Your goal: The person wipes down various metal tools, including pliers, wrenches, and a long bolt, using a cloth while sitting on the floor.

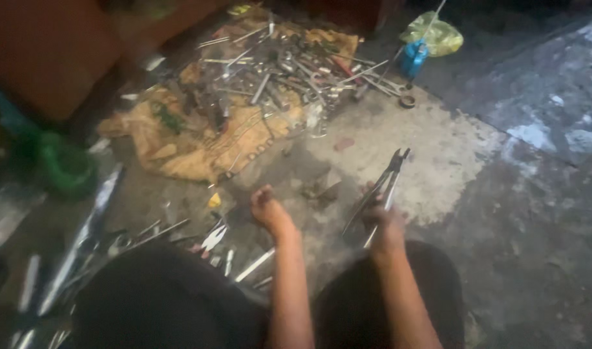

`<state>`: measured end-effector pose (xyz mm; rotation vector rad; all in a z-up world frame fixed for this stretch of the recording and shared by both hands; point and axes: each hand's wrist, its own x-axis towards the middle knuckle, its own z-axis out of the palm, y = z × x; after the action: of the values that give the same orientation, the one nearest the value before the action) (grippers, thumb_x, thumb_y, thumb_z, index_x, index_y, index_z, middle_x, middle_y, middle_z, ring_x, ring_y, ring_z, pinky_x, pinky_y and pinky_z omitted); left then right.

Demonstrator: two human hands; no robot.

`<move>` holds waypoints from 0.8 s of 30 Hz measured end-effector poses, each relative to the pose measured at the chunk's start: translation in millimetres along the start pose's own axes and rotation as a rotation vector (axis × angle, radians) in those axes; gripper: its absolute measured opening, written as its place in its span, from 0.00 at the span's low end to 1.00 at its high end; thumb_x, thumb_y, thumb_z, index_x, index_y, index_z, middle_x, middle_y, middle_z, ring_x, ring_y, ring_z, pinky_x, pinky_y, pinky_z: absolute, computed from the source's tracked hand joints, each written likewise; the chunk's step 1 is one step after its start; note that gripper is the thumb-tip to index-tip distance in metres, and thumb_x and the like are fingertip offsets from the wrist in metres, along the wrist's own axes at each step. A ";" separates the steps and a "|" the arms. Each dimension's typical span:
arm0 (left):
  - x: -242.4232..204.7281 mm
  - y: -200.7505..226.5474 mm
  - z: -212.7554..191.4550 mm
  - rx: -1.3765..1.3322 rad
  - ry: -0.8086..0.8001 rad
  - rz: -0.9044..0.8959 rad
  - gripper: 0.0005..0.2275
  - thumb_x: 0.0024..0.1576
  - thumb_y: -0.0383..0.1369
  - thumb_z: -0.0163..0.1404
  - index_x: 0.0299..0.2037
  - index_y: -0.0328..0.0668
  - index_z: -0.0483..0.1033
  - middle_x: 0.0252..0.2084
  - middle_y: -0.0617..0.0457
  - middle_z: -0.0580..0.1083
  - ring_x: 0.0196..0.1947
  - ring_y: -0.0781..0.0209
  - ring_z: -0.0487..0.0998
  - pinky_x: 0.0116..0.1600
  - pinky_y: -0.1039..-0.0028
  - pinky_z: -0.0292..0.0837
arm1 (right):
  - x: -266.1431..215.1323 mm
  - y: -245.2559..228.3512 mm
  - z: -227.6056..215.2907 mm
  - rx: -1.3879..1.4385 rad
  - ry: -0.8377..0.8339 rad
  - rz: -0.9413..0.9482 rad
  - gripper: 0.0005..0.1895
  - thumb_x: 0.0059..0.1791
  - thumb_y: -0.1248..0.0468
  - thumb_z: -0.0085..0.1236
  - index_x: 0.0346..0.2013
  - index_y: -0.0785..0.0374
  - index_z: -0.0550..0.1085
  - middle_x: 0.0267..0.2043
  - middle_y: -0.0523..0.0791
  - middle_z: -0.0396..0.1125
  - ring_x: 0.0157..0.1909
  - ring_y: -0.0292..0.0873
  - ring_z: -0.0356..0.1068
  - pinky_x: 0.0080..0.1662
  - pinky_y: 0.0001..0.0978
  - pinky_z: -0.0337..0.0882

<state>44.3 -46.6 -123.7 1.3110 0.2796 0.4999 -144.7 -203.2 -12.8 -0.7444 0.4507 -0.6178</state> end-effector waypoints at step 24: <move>88.6 5.4 64.3 0.663 -0.366 0.411 0.15 0.51 0.34 0.53 0.46 0.32 0.77 0.45 0.32 0.77 0.46 0.32 0.77 0.50 0.49 0.71 | 44.5 51.1 -22.5 -0.083 0.146 0.239 0.27 0.39 0.72 0.48 0.54 0.70 0.71 0.56 0.52 0.71 0.56 0.49 0.71 0.55 0.36 0.69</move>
<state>149.8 -55.9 -95.5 2.0953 -0.1557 0.5164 -107.0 -214.0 -72.5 -0.7142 0.6923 -0.4326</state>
